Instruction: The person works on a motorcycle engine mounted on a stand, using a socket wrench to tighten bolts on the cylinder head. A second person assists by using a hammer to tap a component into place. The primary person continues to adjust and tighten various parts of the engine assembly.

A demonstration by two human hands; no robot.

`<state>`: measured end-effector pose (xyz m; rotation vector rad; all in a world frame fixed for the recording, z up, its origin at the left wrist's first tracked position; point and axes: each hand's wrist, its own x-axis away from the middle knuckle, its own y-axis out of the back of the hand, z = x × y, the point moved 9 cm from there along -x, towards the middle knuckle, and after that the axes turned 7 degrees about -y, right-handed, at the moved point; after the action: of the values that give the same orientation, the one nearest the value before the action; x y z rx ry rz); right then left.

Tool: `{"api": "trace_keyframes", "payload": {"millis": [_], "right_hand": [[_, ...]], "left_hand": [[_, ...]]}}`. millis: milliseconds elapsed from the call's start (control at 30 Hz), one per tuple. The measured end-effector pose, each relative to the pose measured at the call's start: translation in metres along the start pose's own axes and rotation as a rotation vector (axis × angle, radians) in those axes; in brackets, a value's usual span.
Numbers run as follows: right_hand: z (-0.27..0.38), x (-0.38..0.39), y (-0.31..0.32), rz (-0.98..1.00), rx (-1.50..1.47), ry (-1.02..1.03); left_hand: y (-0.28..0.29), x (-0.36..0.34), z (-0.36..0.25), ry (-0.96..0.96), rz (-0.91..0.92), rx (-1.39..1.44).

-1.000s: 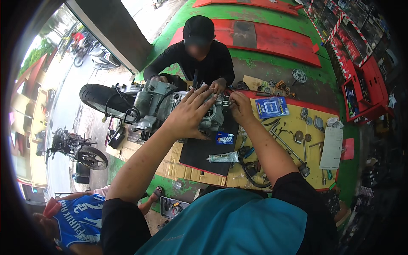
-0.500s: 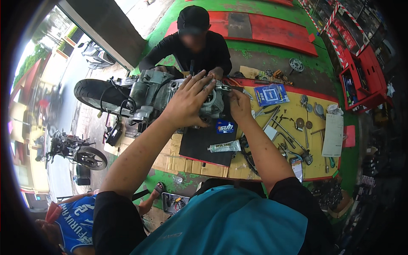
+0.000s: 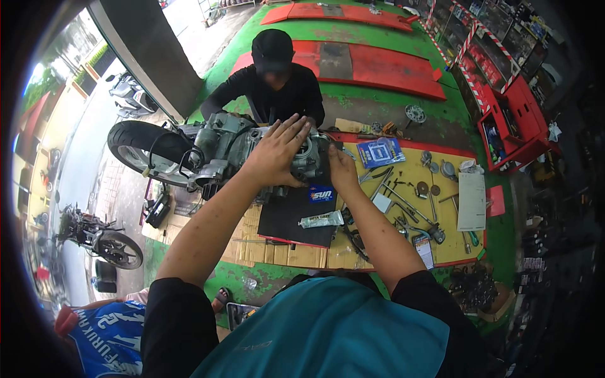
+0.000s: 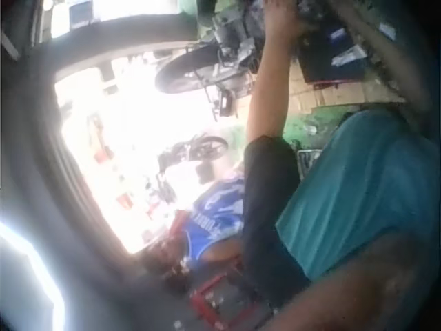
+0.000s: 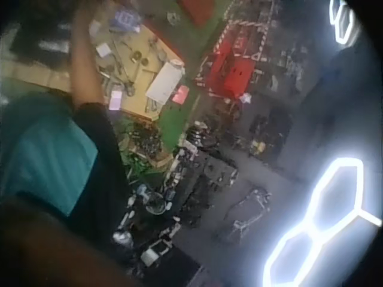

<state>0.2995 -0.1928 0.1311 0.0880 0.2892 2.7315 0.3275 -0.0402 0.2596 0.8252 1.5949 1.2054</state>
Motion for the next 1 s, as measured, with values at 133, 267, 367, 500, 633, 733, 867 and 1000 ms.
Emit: {"api": "trace_keyframes", "payload": {"millis": [133,267,367,500,633,733,867,1000], "right_hand": [[-0.011,-0.005,0.000,0.046,-0.019,0.074],[-0.058,-0.026,0.010,0.001,-0.146,-0.171],[-0.041,-0.017,0.024,-0.018,-0.278,0.025],[-0.039,0.021,0.034,0.017,-0.064,0.247],[-0.065,0.032,0.021,0.147,-0.018,0.197],[-0.082,0.024,0.009,0.217,0.025,0.213],[-0.052,0.006,0.011,0.147,0.151,0.606],[-0.017,0.000,0.004,0.290,0.376,0.729]], "left_hand": [[0.002,0.000,0.000,-0.005,-0.027,0.006],[0.004,-0.002,-0.001,-0.011,-0.030,-0.014],[0.004,0.004,0.001,-0.004,-0.040,-0.015],[0.000,0.003,0.003,-0.009,-0.049,-0.004],[0.000,0.003,0.003,-0.006,-0.025,-0.014],[0.001,0.000,0.004,-0.012,-0.035,-0.008],[0.000,-0.002,0.004,-0.014,-0.027,-0.004],[-0.001,0.002,0.007,-0.006,-0.024,-0.008]]}}
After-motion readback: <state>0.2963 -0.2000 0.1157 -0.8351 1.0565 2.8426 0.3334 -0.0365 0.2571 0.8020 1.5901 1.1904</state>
